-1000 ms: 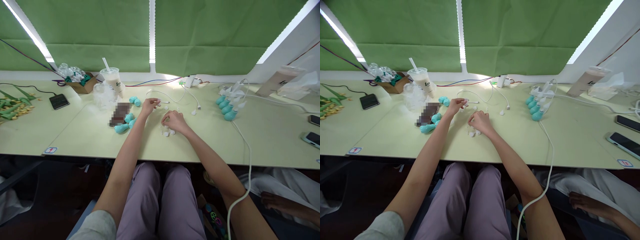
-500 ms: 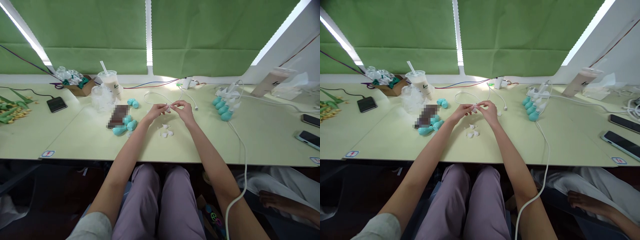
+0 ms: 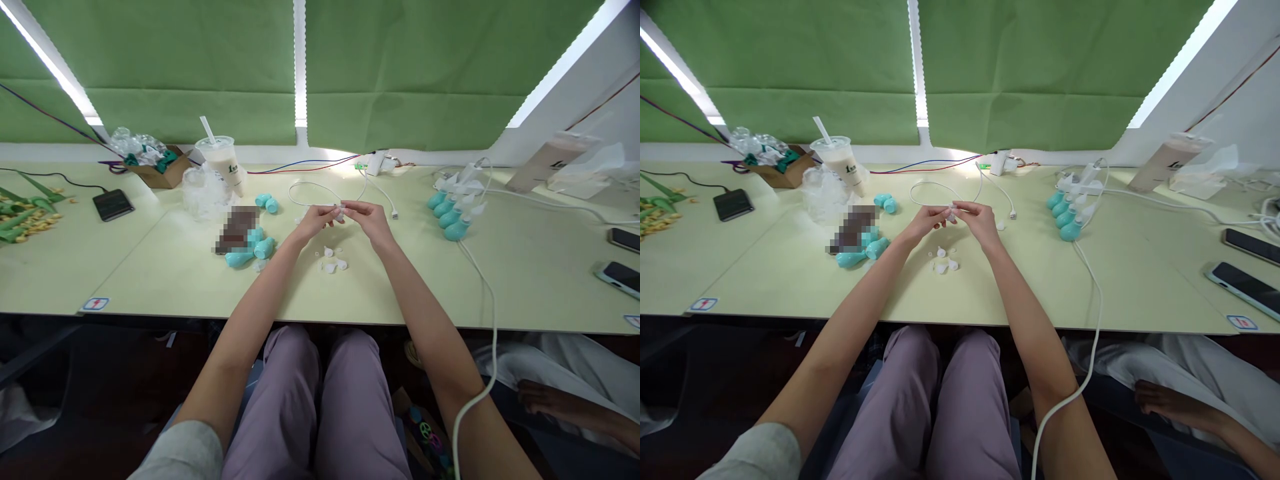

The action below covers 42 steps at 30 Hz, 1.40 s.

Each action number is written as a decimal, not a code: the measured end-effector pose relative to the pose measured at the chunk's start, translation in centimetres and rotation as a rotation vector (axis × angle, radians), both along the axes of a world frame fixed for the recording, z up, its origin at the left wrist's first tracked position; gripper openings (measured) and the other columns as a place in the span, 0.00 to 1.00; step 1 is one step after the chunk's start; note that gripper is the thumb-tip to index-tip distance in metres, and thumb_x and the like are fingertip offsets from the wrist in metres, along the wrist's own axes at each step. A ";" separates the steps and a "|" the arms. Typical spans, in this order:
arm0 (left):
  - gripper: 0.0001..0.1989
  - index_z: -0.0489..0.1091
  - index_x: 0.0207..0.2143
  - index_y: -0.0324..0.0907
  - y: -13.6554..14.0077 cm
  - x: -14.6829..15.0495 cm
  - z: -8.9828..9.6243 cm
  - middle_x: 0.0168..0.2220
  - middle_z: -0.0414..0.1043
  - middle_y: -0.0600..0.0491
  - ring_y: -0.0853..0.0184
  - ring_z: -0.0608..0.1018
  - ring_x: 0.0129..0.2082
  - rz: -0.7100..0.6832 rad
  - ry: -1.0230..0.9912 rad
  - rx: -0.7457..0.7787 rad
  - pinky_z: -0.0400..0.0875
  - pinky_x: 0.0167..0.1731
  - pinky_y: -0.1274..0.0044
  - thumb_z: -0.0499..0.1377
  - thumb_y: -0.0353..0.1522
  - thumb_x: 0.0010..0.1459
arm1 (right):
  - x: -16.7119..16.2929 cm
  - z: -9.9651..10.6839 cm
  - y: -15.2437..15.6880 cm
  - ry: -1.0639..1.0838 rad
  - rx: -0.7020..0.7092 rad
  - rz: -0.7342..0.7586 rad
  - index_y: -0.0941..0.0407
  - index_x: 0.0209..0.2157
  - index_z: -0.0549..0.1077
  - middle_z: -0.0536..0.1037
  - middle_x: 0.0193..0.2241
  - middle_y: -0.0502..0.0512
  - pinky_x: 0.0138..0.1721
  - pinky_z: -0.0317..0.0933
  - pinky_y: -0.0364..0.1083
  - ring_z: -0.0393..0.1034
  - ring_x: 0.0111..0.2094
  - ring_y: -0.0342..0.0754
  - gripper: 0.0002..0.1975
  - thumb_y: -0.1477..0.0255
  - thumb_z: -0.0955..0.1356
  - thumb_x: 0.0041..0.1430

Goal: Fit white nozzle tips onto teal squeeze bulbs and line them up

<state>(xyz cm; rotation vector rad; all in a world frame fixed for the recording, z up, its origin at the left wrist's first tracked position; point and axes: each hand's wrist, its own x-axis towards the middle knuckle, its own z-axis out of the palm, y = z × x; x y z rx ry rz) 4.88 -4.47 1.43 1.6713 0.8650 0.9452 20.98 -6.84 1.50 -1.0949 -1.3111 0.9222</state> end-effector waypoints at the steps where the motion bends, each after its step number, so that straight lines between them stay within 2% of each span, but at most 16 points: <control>1: 0.24 0.76 0.32 0.37 0.0 0.0 -0.1 0.34 0.76 0.47 0.74 0.66 0.26 0.001 0.001 0.005 0.57 0.26 0.79 0.57 0.50 0.51 | 0.0 0.0 -0.1 0.012 -0.010 0.015 0.54 0.35 0.79 0.80 0.38 0.54 0.50 0.64 0.51 0.72 0.45 0.52 0.16 0.63 0.74 0.42; 7: 0.23 0.77 0.28 0.37 0.1 -0.2 -0.4 0.30 0.76 0.48 0.73 0.66 0.25 0.025 -0.006 0.026 0.59 0.26 0.79 0.58 0.50 0.50 | -0.1 -0.3 -0.3 0.105 -0.006 0.081 0.55 0.33 0.80 0.81 0.34 0.53 0.51 0.64 0.53 0.73 0.43 0.53 0.14 0.64 0.75 0.42; 16: 0.21 0.76 0.25 0.37 0.3 0.0 -1.0 0.26 0.75 0.49 0.74 0.63 0.23 0.062 -0.007 0.025 0.58 0.26 0.78 0.59 0.48 0.50 | -0.7 -1.3 0.2 0.125 0.012 -0.011 0.55 0.30 0.80 0.81 0.33 0.55 0.48 0.66 0.53 0.75 0.39 0.54 0.16 0.62 0.76 0.37; 21: 0.22 0.77 0.27 0.37 0.2 0.0 -0.7 0.29 0.76 0.48 0.74 0.63 0.23 0.091 -0.040 -0.046 0.57 0.24 0.78 0.60 0.49 0.48 | -0.7 -1.6 0.7 0.149 0.024 0.069 0.52 0.42 0.77 0.80 0.40 0.55 0.52 0.64 0.53 0.73 0.45 0.51 0.26 0.56 0.75 0.40; 23: 0.23 0.77 0.28 0.37 0.1 0.0 -0.4 0.29 0.76 0.48 0.74 0.63 0.23 0.094 -0.038 -0.065 0.56 0.24 0.78 0.60 0.49 0.47 | -0.6 -1.7 0.8 0.155 0.008 0.091 0.52 0.44 0.76 0.79 0.41 0.55 0.52 0.63 0.53 0.73 0.45 0.50 0.27 0.54 0.74 0.41; 29: 0.25 0.76 0.27 0.37 -0.3 0.3 0.0 0.31 0.76 0.46 0.74 0.64 0.24 0.060 0.005 -0.066 0.57 0.24 0.78 0.57 0.52 0.50 | -0.6 -2.1 0.8 0.159 -0.019 0.054 0.54 0.37 0.79 0.80 0.39 0.53 0.51 0.64 0.53 0.73 0.44 0.51 0.23 0.54 0.74 0.41; 36: 0.26 0.75 0.26 0.36 -0.2 0.4 -0.4 0.27 0.74 0.48 0.73 0.63 0.24 0.027 -0.005 0.018 0.59 0.26 0.77 0.58 0.52 0.50 | -0.9 -1.8 0.4 0.213 0.001 0.035 0.55 0.33 0.80 0.81 0.35 0.54 0.49 0.65 0.53 0.74 0.40 0.51 0.19 0.59 0.76 0.39; 40: 0.25 0.75 0.25 0.36 -0.1 0.4 -0.5 0.26 0.73 0.48 0.74 0.63 0.23 -0.002 -0.034 0.005 0.59 0.27 0.77 0.58 0.51 0.50 | -0.9 -1.9 0.4 0.193 -0.021 0.017 0.55 0.34 0.79 0.80 0.36 0.55 0.50 0.64 0.53 0.74 0.41 0.52 0.22 0.56 0.75 0.39; 42: 0.25 0.75 0.26 0.36 0.0 0.4 -0.5 0.26 0.73 0.48 0.74 0.63 0.23 0.002 -0.037 0.005 0.59 0.26 0.77 0.57 0.51 0.51 | -0.9 -1.8 0.3 0.171 -0.047 0.035 0.54 0.38 0.78 0.79 0.40 0.55 0.51 0.63 0.54 0.73 0.44 0.51 0.23 0.53 0.73 0.43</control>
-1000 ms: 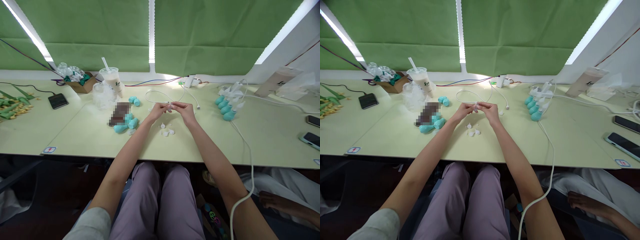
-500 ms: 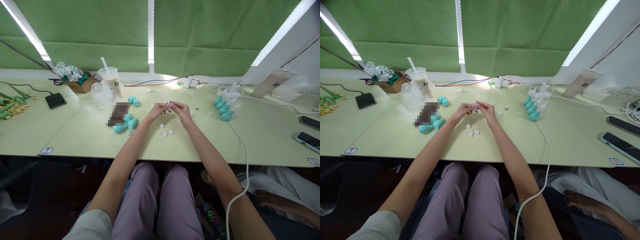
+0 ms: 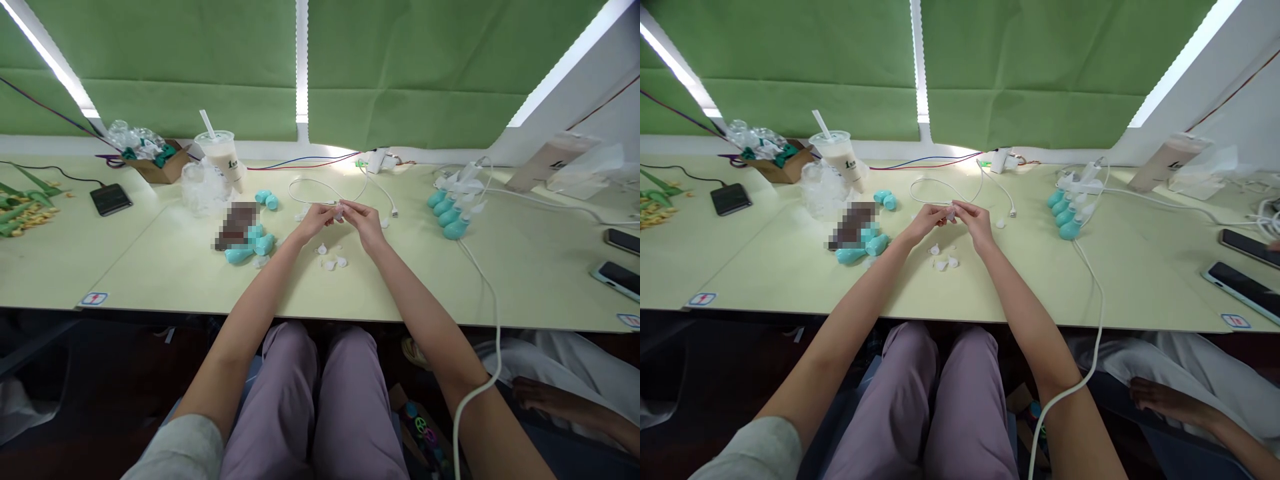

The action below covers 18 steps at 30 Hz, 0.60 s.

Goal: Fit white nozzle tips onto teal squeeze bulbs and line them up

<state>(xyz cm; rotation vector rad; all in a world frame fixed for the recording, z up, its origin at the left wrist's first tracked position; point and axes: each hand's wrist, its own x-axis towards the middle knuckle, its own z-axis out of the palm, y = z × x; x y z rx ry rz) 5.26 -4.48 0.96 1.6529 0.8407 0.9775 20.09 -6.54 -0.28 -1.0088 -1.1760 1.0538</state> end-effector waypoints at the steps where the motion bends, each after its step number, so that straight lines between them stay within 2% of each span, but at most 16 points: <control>1: 0.25 0.75 0.26 0.36 0.1 0.0 0.0 0.26 0.73 0.49 0.74 0.63 0.23 0.012 -0.001 0.005 0.60 0.26 0.77 0.56 0.51 0.52 | 0.0 0.1 0.0 -0.010 -0.008 0.016 0.53 0.40 0.77 0.79 0.42 0.55 0.52 0.62 0.54 0.73 0.45 0.50 0.24 0.51 0.71 0.45; 4: 0.25 0.74 0.25 0.37 0.3 0.0 0.0 0.23 0.70 0.50 0.74 0.63 0.22 0.074 0.003 0.034 0.59 0.26 0.77 0.54 0.50 0.53 | -0.1 0.3 0.0 -0.024 -0.010 0.040 0.50 0.45 0.75 0.77 0.46 0.55 0.53 0.59 0.54 0.72 0.46 0.49 0.26 0.50 0.68 0.50; 11: 0.26 0.71 0.19 0.37 0.3 0.0 0.0 0.15 0.59 0.56 0.74 0.59 0.19 0.230 0.166 0.190 0.54 0.24 0.77 0.51 0.49 0.55 | -0.8 0.0 0.1 -0.025 0.049 0.015 0.51 0.44 0.76 0.78 0.44 0.55 0.51 0.63 0.51 0.72 0.45 0.50 0.27 0.52 0.71 0.44; 14: 0.26 0.71 0.19 0.38 0.0 0.1 0.2 0.16 0.60 0.55 0.73 0.59 0.20 0.205 0.200 0.224 0.53 0.25 0.76 0.50 0.48 0.56 | -0.8 -0.1 0.1 -0.009 0.057 -0.016 0.53 0.41 0.77 0.78 0.43 0.55 0.51 0.63 0.50 0.71 0.46 0.50 0.24 0.54 0.73 0.42; 18: 0.25 0.69 0.20 0.38 -0.3 0.4 0.4 0.20 0.63 0.54 0.72 0.62 0.24 0.143 0.123 0.210 0.56 0.29 0.76 0.48 0.48 0.57 | -0.6 0.0 0.0 0.004 0.039 -0.034 0.53 0.39 0.78 0.78 0.43 0.54 0.50 0.63 0.49 0.70 0.47 0.50 0.22 0.56 0.72 0.43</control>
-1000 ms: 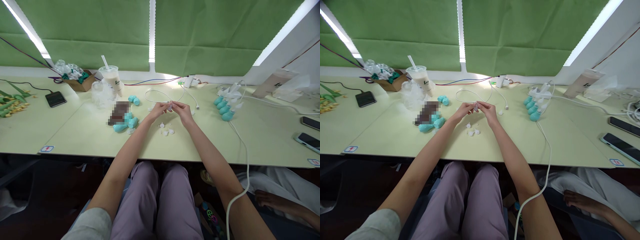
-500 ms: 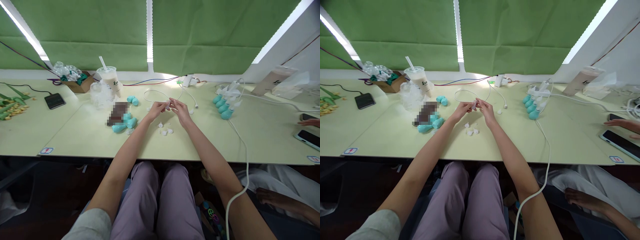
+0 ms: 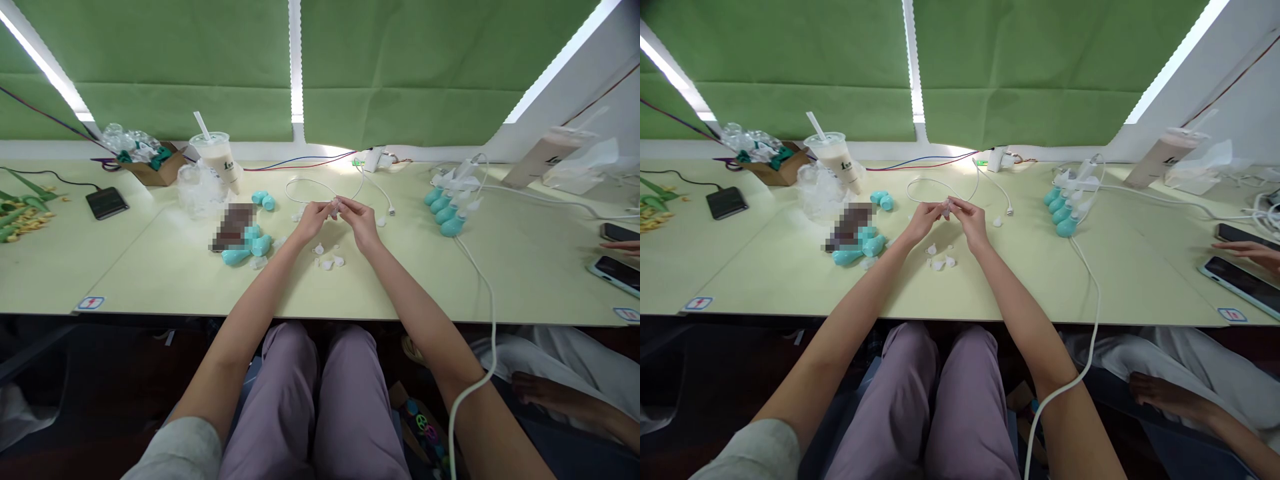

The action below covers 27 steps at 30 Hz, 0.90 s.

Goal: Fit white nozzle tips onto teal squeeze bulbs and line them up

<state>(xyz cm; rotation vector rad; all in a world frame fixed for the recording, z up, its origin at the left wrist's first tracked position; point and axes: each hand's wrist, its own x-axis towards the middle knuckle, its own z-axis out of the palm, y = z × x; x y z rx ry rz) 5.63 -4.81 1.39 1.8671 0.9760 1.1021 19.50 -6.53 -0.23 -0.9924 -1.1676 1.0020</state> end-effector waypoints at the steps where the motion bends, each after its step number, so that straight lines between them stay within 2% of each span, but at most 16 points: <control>1: 0.25 0.68 0.20 0.38 0.0 0.1 0.0 0.20 0.63 0.54 0.71 0.62 0.24 -0.005 -0.014 -0.003 0.56 0.29 0.76 0.48 0.48 0.58 | 0.0 0.1 0.0 -0.002 -0.011 -0.004 0.52 0.39 0.78 0.78 0.43 0.53 0.49 0.63 0.50 0.70 0.47 0.50 0.21 0.56 0.72 0.44; 5: 0.24 0.67 0.21 0.39 0.0 0.1 0.0 0.20 0.61 0.55 0.71 0.62 0.24 -0.002 -0.014 -0.017 0.56 0.30 0.76 0.49 0.48 0.58 | 0.1 0.4 -0.2 0.000 -0.047 -0.002 0.52 0.38 0.77 0.78 0.43 0.52 0.48 0.64 0.50 0.70 0.47 0.49 0.19 0.58 0.72 0.45; 11: 0.24 0.69 0.23 0.38 -0.1 -0.1 0.3 0.23 0.65 0.53 0.70 0.64 0.26 -0.042 -0.001 0.011 0.57 0.31 0.76 0.48 0.48 0.58 | 0.3 0.3 0.0 -0.024 -0.028 0.033 0.50 0.39 0.77 0.78 0.43 0.52 0.49 0.63 0.51 0.70 0.48 0.49 0.17 0.58 0.70 0.48; 16: 0.26 0.69 0.24 0.39 -0.3 -0.1 0.4 0.24 0.66 0.52 0.70 0.63 0.26 -0.039 0.054 0.036 0.56 0.31 0.76 0.48 0.51 0.57 | 0.4 -0.1 0.2 0.019 0.027 0.037 0.53 0.38 0.77 0.79 0.40 0.54 0.49 0.65 0.51 0.72 0.46 0.49 0.19 0.56 0.71 0.46; 22: 0.27 0.67 0.20 0.39 -0.2 0.2 -0.1 0.24 0.67 0.53 0.70 0.64 0.25 -0.007 0.092 0.084 0.56 0.30 0.76 0.47 0.50 0.58 | 0.2 -0.5 0.3 -0.003 0.074 -0.026 0.55 0.34 0.78 0.80 0.37 0.55 0.49 0.67 0.52 0.73 0.42 0.51 0.21 0.54 0.72 0.43; 27: 0.27 0.68 0.22 0.38 0.2 -0.1 -0.3 0.22 0.64 0.53 0.71 0.62 0.25 -0.032 0.041 0.028 0.56 0.29 0.76 0.48 0.51 0.57 | 0.3 -0.3 0.5 0.002 0.071 -0.025 0.55 0.34 0.78 0.79 0.37 0.56 0.50 0.66 0.52 0.73 0.43 0.51 0.20 0.55 0.72 0.44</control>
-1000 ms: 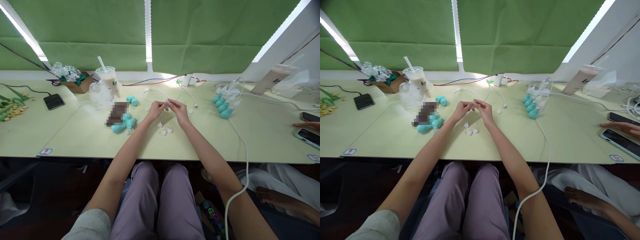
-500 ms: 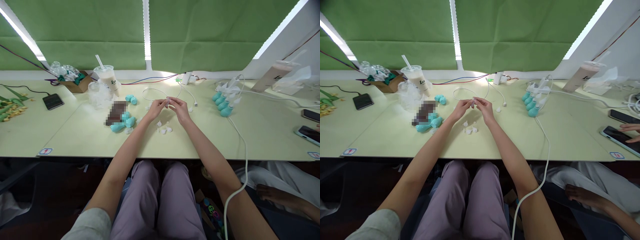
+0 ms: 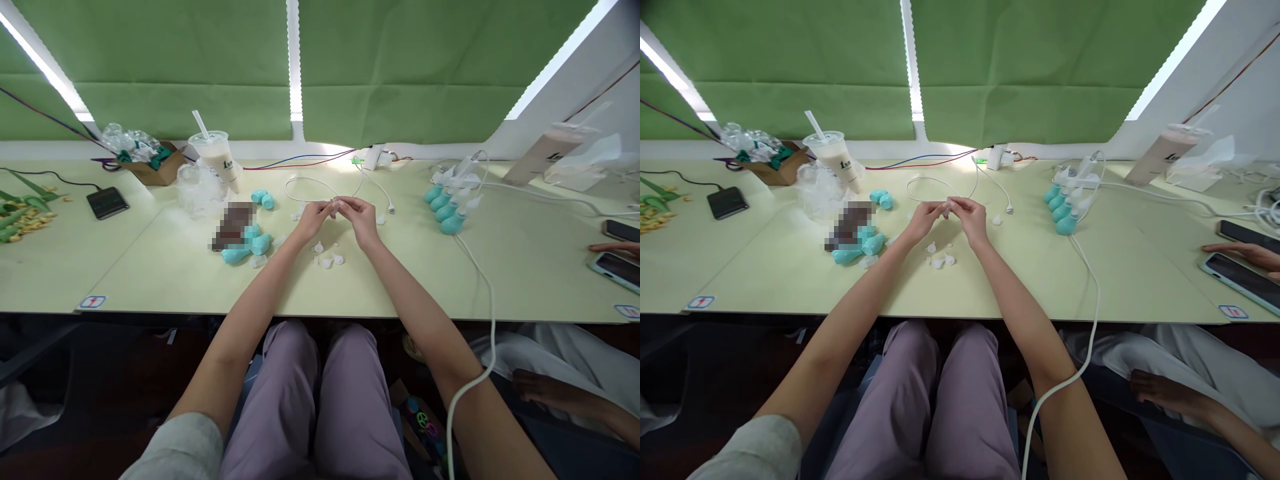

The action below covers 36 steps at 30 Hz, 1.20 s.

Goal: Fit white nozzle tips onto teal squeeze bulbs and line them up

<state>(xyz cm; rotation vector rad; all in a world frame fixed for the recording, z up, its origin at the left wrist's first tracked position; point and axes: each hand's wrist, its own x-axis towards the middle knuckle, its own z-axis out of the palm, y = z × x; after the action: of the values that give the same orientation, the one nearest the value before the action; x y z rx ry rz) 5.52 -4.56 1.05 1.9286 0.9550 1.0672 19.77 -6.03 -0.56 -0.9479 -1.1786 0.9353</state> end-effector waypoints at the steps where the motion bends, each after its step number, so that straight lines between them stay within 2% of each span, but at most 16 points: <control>1: 0.27 0.69 0.23 0.38 0.1 -0.2 0.1 0.23 0.64 0.53 0.71 0.61 0.25 -0.042 -0.020 -0.032 0.56 0.29 0.76 0.49 0.51 0.57 | 0.1 0.1 0.1 0.004 -0.004 0.009 0.55 0.34 0.77 0.79 0.38 0.56 0.50 0.66 0.52 0.73 0.43 0.51 0.20 0.55 0.72 0.43; 5: 0.24 0.71 0.28 0.37 0.5 -1.0 0.5 0.27 0.67 0.52 0.72 0.62 0.26 -0.189 -0.054 -0.143 0.57 0.29 0.77 0.54 0.50 0.54 | 0.6 0.2 0.5 0.029 -0.018 0.070 0.55 0.33 0.76 0.79 0.38 0.56 0.51 0.65 0.51 0.73 0.44 0.50 0.20 0.56 0.74 0.42; 10: 0.23 0.71 0.25 0.37 0.6 -1.3 0.5 0.24 0.65 0.54 0.73 0.59 0.25 -0.167 -0.057 -0.140 0.56 0.29 0.77 0.56 0.49 0.52 | 0.9 0.0 0.8 -0.033 -0.018 0.102 0.54 0.37 0.76 0.78 0.39 0.56 0.50 0.65 0.51 0.73 0.43 0.50 0.24 0.55 0.74 0.39; 14: 0.24 0.71 0.24 0.36 0.8 -1.2 0.1 0.23 0.65 0.54 0.72 0.62 0.26 -0.154 -0.030 -0.114 0.58 0.31 0.77 0.56 0.50 0.51 | 0.9 -0.2 0.7 -0.069 -0.014 0.108 0.56 0.35 0.77 0.79 0.36 0.55 0.48 0.66 0.51 0.73 0.39 0.50 0.23 0.56 0.75 0.39; 20: 0.22 0.72 0.25 0.36 0.9 -1.2 -0.2 0.28 0.70 0.52 0.69 0.68 0.32 -0.170 -0.011 -0.082 0.60 0.35 0.77 0.56 0.48 0.52 | 1.2 0.1 0.5 -0.124 0.017 0.098 0.56 0.34 0.77 0.79 0.35 0.54 0.45 0.67 0.50 0.73 0.35 0.48 0.21 0.58 0.75 0.39; 27: 0.18 0.74 0.28 0.36 0.4 -1.7 0.6 0.28 0.71 0.52 0.72 0.65 0.28 -0.172 0.004 -0.111 0.60 0.33 0.77 0.56 0.42 0.54 | 2.1 0.9 0.4 -0.293 0.089 0.143 0.54 0.40 0.76 0.79 0.38 0.55 0.44 0.66 0.48 0.73 0.36 0.47 0.22 0.61 0.75 0.42; 31: 0.17 0.74 0.26 0.36 0.5 -1.6 0.4 0.26 0.71 0.52 0.72 0.65 0.28 -0.179 0.033 -0.091 0.60 0.33 0.77 0.55 0.41 0.54 | 2.0 0.6 0.1 -0.324 0.064 0.116 0.55 0.36 0.78 0.79 0.33 0.54 0.43 0.66 0.48 0.73 0.35 0.48 0.17 0.63 0.74 0.44; 36: 0.17 0.74 0.27 0.36 0.8 -1.5 0.0 0.26 0.71 0.52 0.72 0.65 0.28 -0.191 0.059 -0.088 0.60 0.33 0.77 0.56 0.41 0.54 | 1.9 0.5 0.0 -0.311 0.036 0.099 0.56 0.34 0.77 0.79 0.33 0.54 0.42 0.66 0.49 0.73 0.35 0.49 0.16 0.64 0.75 0.41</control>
<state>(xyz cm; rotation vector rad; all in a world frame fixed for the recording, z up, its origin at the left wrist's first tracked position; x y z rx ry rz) 3.99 -3.80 1.03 1.9445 0.8170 0.8496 21.62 -6.05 -0.02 -1.0386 -1.5113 0.8621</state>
